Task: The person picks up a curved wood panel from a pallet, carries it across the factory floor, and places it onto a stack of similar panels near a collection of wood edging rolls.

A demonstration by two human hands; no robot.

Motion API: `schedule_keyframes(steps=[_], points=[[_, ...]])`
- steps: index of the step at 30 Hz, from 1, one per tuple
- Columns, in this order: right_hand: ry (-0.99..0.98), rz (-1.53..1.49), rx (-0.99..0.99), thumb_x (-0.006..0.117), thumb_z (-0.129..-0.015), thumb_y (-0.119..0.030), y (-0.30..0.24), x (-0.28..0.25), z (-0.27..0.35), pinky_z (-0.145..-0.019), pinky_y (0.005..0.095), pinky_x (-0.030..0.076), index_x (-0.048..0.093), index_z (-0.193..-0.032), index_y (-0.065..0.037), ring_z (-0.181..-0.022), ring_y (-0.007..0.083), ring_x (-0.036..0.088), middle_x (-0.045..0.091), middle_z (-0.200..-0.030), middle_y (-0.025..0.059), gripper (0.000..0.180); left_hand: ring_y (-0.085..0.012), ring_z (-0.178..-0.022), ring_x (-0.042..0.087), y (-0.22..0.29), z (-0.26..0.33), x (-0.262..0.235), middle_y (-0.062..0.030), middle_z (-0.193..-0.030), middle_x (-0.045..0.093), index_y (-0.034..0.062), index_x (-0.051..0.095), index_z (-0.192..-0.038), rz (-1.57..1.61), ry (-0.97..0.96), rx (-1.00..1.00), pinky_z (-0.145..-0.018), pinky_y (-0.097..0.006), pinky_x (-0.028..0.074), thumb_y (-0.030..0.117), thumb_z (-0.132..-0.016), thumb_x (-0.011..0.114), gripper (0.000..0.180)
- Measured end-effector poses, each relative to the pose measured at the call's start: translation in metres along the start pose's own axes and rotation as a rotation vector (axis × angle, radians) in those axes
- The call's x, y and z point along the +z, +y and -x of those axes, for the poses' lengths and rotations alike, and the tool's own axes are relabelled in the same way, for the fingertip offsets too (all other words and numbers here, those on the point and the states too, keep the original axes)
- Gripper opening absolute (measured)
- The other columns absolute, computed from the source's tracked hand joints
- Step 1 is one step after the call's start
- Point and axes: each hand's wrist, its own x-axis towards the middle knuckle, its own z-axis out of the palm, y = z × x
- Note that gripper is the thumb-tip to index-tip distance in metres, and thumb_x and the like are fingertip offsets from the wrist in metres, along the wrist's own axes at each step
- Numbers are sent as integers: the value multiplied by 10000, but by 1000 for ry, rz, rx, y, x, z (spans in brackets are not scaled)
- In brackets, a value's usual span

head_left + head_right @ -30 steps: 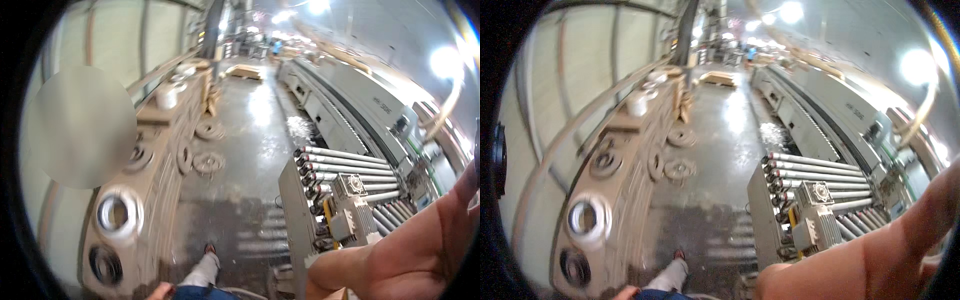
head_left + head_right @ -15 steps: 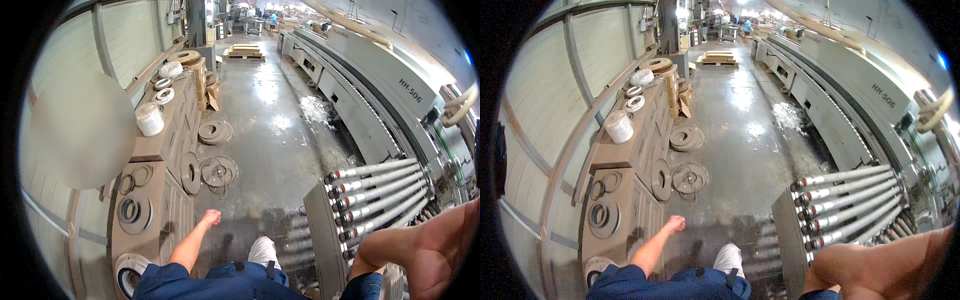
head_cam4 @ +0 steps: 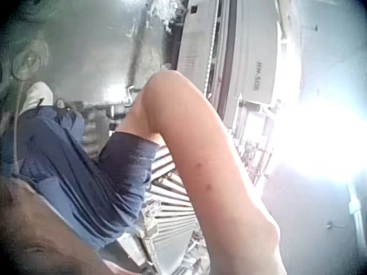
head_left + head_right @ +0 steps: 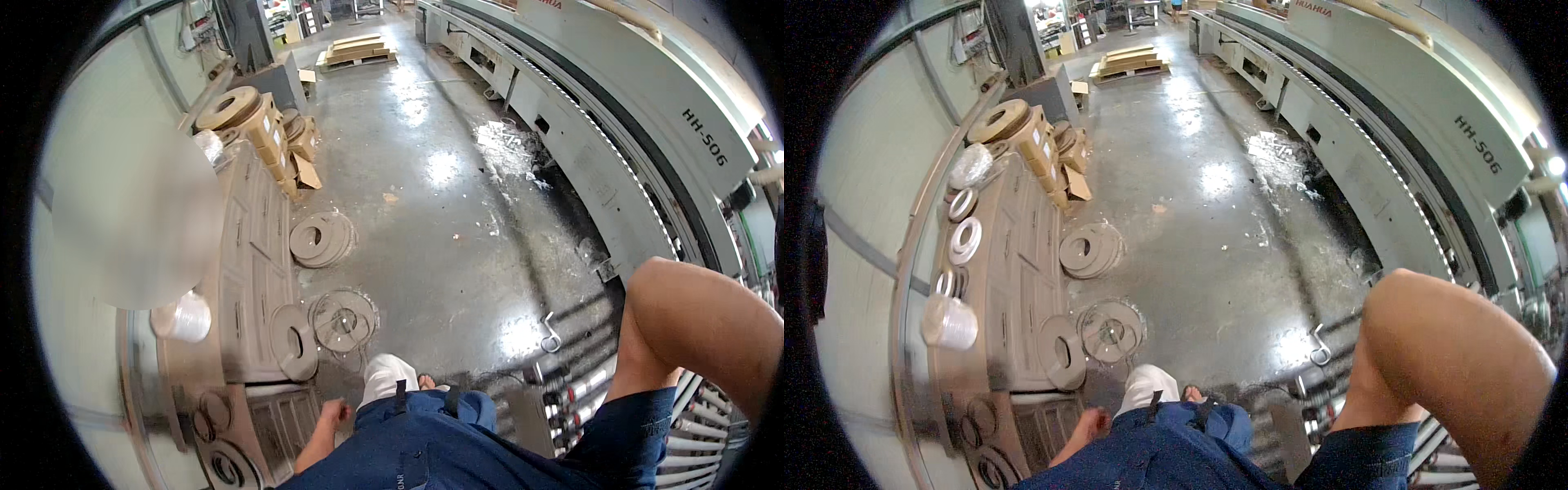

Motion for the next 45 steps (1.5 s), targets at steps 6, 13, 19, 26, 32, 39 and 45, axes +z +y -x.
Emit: schedule_keyframes(steps=[6,13,19,26,32,39,45], points=[[-27,10,42,465,-867,-316,169,70,-22,-828,398,437,460,-1162,7,-935,257,538,532,-1038,180,437,-231,-524,498,63,-97,13,-110,-614,526,-8,544,-729,114,132,-157,-461,-380,385,138,-788,535,157],[2,89,285,464,-867,-325,356,159,-38,-827,398,434,458,-1162,5,-931,255,536,530,-1034,178,443,-253,-448,496,383,-207,94,-152,-586,530,6,507,-611,64,56,92,-389,-366,367,137,-802,445,240],[45,73,602,463,-867,-333,518,221,-10,-825,398,432,456,-1162,4,-927,254,534,528,-1030,176,448,-137,-444,460,727,-253,216,-41,-536,501,49,536,-646,-326,167,548,-399,-283,341,216,-812,498,239],[64,130,623,461,-866,-343,719,267,-16,-824,398,430,454,-1162,2,-922,253,532,526,-1026,174,454,-125,-526,504,976,-330,398,-37,-622,537,25,533,-725,-422,6,682,-437,-264,387,211,-820,525,209],[-50,-88,371,460,-866,-351,927,307,-141,-823,398,427,453,-1162,0,-919,251,531,524,-1023,172,459,-177,-423,487,984,-399,349,-58,-529,514,32,542,-661,-926,23,516,-409,-296,392,155,-761,506,162],[-248,-229,32,459,-866,-360,1142,335,-296,-822,398,425,451,-1161,-1,-914,250,529,522,-1019,170,465,-204,-568,536,980,-467,356,-92,-730,564,32,516,-828,-43,61,-64,-496,-334,446,208,-839,448,189],[-340,-290,-81,457,-866,-369,1326,408,-370,-821,398,423,449,-1161,-3,-910,248,527,520,-1016,169,470,-230,-555,508,1125,-507,417,-97,-642,517,52,517,-704,-66,-13,205,-497,-364,399,212,-799,468,193]])
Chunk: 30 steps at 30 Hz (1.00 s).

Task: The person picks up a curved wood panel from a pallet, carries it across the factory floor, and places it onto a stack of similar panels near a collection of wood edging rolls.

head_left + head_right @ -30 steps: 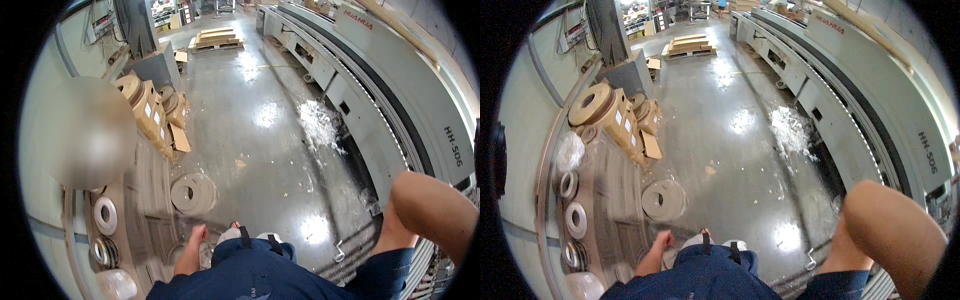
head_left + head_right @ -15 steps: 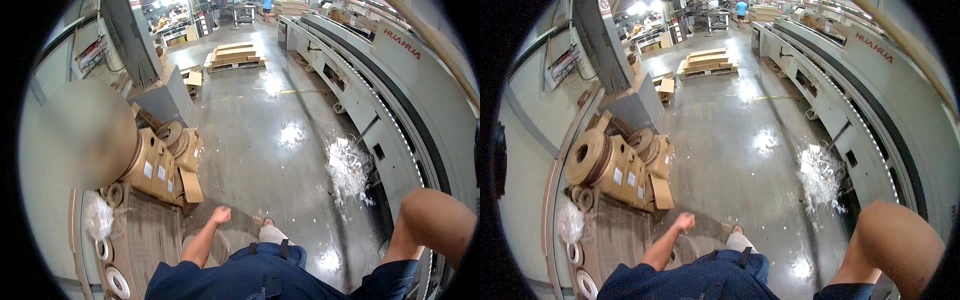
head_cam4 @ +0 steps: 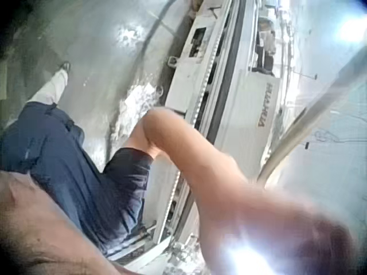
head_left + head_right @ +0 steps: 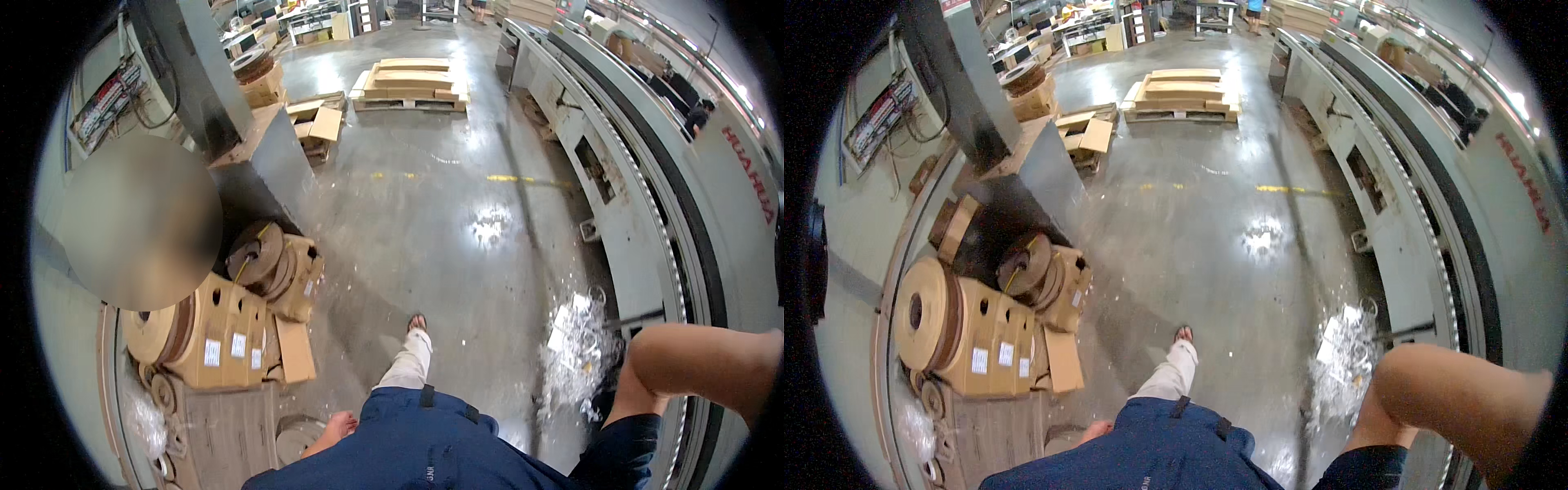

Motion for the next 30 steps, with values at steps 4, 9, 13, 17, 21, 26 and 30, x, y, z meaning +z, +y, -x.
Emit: schedule_keyframes(steps=[4,9,13,17,21,26,30], points=[[65,27,176,457,-866,-374,146,3,-12,-820,398,421,448,-1161,-4,-908,248,526,519,-1013,167,474,-264,-585,539,134,-158,30,-139,-722,574,18,567,-814,-154,165,-201,-529,-397,449,213,-827,431,238],[242,28,1084,582,-824,-190,323,65,124,-711,276,448,563,-1041,-9,-797,143,553,593,-867,80,283,-162,-478,505,410,-289,152,-67,-502,514,39,559,-576,-654,40,303,-455,-315,404,268,-780,522,309],[284,36,1580,565,-799,-124,407,94,281,-663,265,454,599,-921,26,-724,127,563,610,-785,70,196,-160,-488,522,589,-349,249,-71,-580,571,-4,592,-697,-512,3,488,-461,-320,409,216,-751,531,234],[111,336,1746,564,-783,-178,471,117,436,-580,265,445,629,-757,3,-643,133,556,604,-696,52,193,-175,-491,531,686,-416,311,-91,-582,566,5,600,-695,-499,26,585,-471,-321,422,246,-751,520,260],[507,-307,2307,542,-837,-235,545,135,510,-471,310,429,575,-796,0,-530,183,541,591,-675,109,241,-211,-471,538,684,-493,309,-112,-504,539,46,578,-573,-883,36,368,-477,-356,433,307,-727,481,318],[1082,-439,2486,548,-811,-203,704,104,494,-409,298,411,555,-737,12,-487,185,520,547,-612,85,227,-204,-532,541,695,-529,305,-101,-641,553,16,562,-771,-240,162,-156,-472,-339,448,196,-805,547,184],[603,-398,2162,517,-848,-237,874,67,443,-444,292,415,545,-782,-6,-536,165,523,560,-645,82,242,-201,-581,550,758,-552,331,-98,-690,555,20,541,-874,-32,279,-232,-500,-336,475,168,-821,528,158]])
